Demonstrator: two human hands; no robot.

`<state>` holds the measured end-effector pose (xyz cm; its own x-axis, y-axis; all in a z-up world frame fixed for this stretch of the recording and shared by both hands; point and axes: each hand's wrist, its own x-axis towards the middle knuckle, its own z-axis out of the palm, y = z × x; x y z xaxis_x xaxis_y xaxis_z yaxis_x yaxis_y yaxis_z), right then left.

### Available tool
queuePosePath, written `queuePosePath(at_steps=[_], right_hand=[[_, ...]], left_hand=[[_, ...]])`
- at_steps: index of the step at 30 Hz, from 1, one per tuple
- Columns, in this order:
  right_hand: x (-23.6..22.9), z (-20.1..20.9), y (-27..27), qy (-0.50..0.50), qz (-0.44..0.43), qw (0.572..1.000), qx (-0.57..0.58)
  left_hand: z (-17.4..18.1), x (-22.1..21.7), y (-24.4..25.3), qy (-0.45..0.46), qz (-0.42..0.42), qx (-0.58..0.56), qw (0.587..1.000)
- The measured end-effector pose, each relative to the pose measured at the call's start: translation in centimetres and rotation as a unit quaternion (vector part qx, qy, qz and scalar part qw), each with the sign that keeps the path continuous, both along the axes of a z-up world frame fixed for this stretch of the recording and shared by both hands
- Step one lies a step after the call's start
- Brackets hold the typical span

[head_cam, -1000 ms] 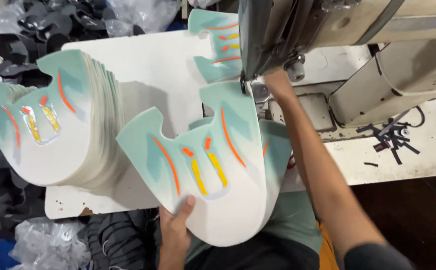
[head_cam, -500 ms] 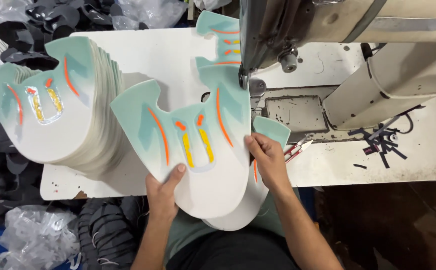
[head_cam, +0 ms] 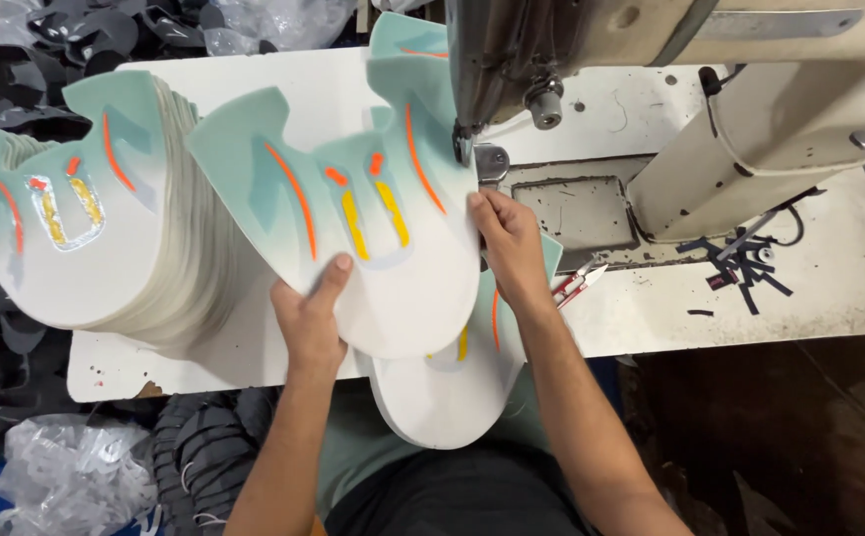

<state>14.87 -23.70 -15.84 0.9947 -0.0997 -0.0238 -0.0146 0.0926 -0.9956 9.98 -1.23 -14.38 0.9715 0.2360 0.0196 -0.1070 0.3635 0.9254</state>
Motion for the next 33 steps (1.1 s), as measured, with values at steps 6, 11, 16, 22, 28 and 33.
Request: queuePosePath(at_steps=[6, 11, 16, 22, 28, 33], right_hand=[[0.0, 0.2, 0.3, -0.011, 0.018, 1.000, 0.007], [-0.4, -0.4, 0.3, 0.007, 0.027, 0.998, 0.051], [-0.4, 0.1, 0.6, 0.014, 0.022, 0.998, 0.065], [0.2, -0.2, 0.4, 0.006, 0.038, 0.997, 0.068], [0.7, 0.3, 0.5, 0.005, 0.041, 0.996, 0.073], [0.9, 0.2, 0.4, 0.010, 0.036, 0.996, 0.079]], left_hand=[[0.2, 3.2, -0.3, -0.043, 0.010, -0.002, 0.999], [-0.6, 5.4, -0.7, -0.070, 0.022, 0.004, 0.997], [-1.1, 7.8, -1.2, -0.087, 0.041, 0.001, 0.995], [-1.8, 10.0, -2.3, -0.107, 0.082, -0.016, 0.991], [-1.2, 9.8, -4.5, -0.120, 0.157, -0.016, 0.980], [-1.4, 8.1, -6.2, -0.137, 0.198, 0.017, 0.970]])
